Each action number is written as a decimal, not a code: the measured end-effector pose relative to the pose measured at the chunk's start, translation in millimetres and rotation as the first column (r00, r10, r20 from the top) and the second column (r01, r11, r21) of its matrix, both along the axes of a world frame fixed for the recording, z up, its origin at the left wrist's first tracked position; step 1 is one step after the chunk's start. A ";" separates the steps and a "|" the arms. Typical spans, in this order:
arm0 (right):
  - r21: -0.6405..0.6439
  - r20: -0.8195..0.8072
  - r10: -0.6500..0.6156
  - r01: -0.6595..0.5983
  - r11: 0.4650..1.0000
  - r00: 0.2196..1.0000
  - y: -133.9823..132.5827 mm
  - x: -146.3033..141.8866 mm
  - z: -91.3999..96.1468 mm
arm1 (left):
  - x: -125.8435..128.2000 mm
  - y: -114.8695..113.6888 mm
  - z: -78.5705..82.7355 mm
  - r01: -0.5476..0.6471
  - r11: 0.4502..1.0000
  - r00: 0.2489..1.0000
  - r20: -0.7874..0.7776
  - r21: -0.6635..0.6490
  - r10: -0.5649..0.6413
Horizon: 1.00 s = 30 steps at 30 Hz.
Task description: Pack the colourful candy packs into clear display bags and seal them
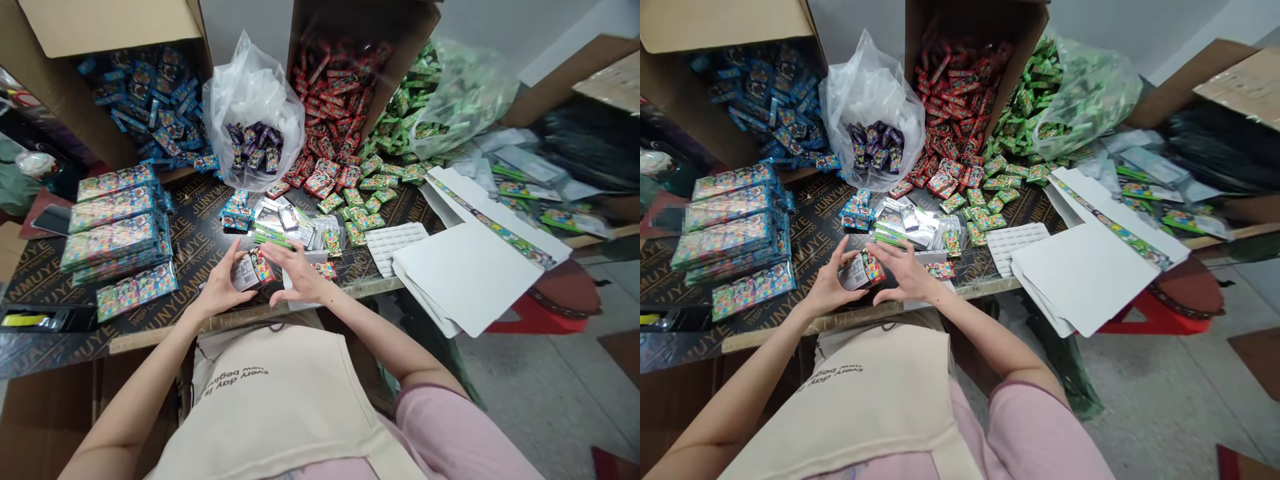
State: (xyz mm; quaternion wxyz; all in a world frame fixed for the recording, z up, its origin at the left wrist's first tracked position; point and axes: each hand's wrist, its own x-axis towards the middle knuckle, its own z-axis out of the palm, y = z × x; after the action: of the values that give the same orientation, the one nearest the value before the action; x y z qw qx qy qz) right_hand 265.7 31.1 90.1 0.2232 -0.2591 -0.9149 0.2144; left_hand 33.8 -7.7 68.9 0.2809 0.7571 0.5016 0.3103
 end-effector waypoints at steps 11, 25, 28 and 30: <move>-0.033 0.208 -0.862 0.884 0.467 0.463 79.8 109.8 -55.6 | 2.7 13.6 -29.3 -0.011 0.999 0.968 -0.249 0.037 0.020; -0.145 -0.264 -0.381 0.354 0.924 0.886 15.8 7.0 9.1 | 66.4 17.9 16.5 0.001 0.843 0.690 0.610 -0.537 0.388; -0.142 -0.298 -0.335 0.306 0.941 0.894 7.7 -4.3 10.6 | 62.8 20.6 22.0 0.006 0.770 0.545 0.648 -0.638 0.532; -0.155 -0.311 -0.350 0.317 0.936 0.883 9.0 -3.2 8.1 | 52.8 21.5 23.6 0.004 0.734 0.431 0.663 -0.679 0.612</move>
State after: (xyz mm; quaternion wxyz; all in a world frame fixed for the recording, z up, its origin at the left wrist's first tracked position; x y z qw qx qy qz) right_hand 262.5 40.1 98.2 0.3954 -0.3833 -0.7936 0.2588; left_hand 86.6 13.8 92.5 0.6451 0.2580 0.4974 0.5196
